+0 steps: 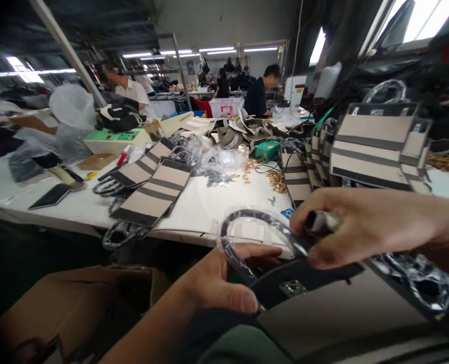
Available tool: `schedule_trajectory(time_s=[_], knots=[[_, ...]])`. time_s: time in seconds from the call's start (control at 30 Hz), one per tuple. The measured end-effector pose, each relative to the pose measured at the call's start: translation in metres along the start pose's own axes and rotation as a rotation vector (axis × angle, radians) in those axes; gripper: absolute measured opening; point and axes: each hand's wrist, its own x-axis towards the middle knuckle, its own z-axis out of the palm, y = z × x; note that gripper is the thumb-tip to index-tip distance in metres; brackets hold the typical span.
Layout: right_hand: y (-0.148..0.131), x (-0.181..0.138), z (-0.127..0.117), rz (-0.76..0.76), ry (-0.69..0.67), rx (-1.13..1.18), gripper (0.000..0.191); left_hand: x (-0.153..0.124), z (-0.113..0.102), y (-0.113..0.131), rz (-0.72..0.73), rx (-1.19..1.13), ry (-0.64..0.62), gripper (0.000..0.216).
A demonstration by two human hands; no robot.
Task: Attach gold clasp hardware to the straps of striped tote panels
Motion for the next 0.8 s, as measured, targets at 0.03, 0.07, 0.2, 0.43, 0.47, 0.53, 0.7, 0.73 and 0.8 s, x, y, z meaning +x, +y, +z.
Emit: schedule_trajectory(time_s=[0.03, 0.07, 0.2, 0.43, 0.47, 0.53, 0.7, 0.73, 0.8], knots=[[0.001, 0.012, 0.008, 0.101, -0.285, -0.067, 0.029, -0.003, -0.004, -0.023, -0.042, -0.084, 0.015, 0.081], [0.005, 0.024, 0.019, 0.209, -0.572, -0.144, 0.024, -0.006, -0.008, -0.045, -0.085, -0.140, 0.050, 0.080], [0.035, 0.053, 0.067, 0.365, -0.844, -0.289, 0.009, -0.020, -0.014, -0.112, -0.190, -0.191, 0.265, 0.065], [0.089, 0.073, 0.107, 0.333, -0.771, -0.572, 0.018, -0.013, -0.014, -0.154, -0.211, -0.293, 0.643, 0.045], [0.096, 0.076, 0.110, 0.325, -0.760, -0.618, 0.023, -0.010, -0.014, -0.159, -0.220, -0.343, 0.665, 0.044], [0.109, 0.081, 0.115, 0.317, -0.750, -0.698, 0.030, -0.003, -0.013, -0.169, -0.237, -0.432, 0.717, 0.042], [0.132, 0.092, 0.128, 0.313, -0.753, -0.909, 0.038, 0.015, -0.019, -0.190, -0.273, -0.560, 0.838, 0.041], [0.136, 0.095, 0.129, 0.318, -0.758, -0.931, 0.039, 0.019, -0.022, -0.191, -0.280, -0.569, 0.856, 0.042], [0.144, 0.101, 0.130, 0.342, -0.760, -0.943, 0.041, 0.026, -0.028, -0.191, -0.290, -0.569, 0.899, 0.043]])
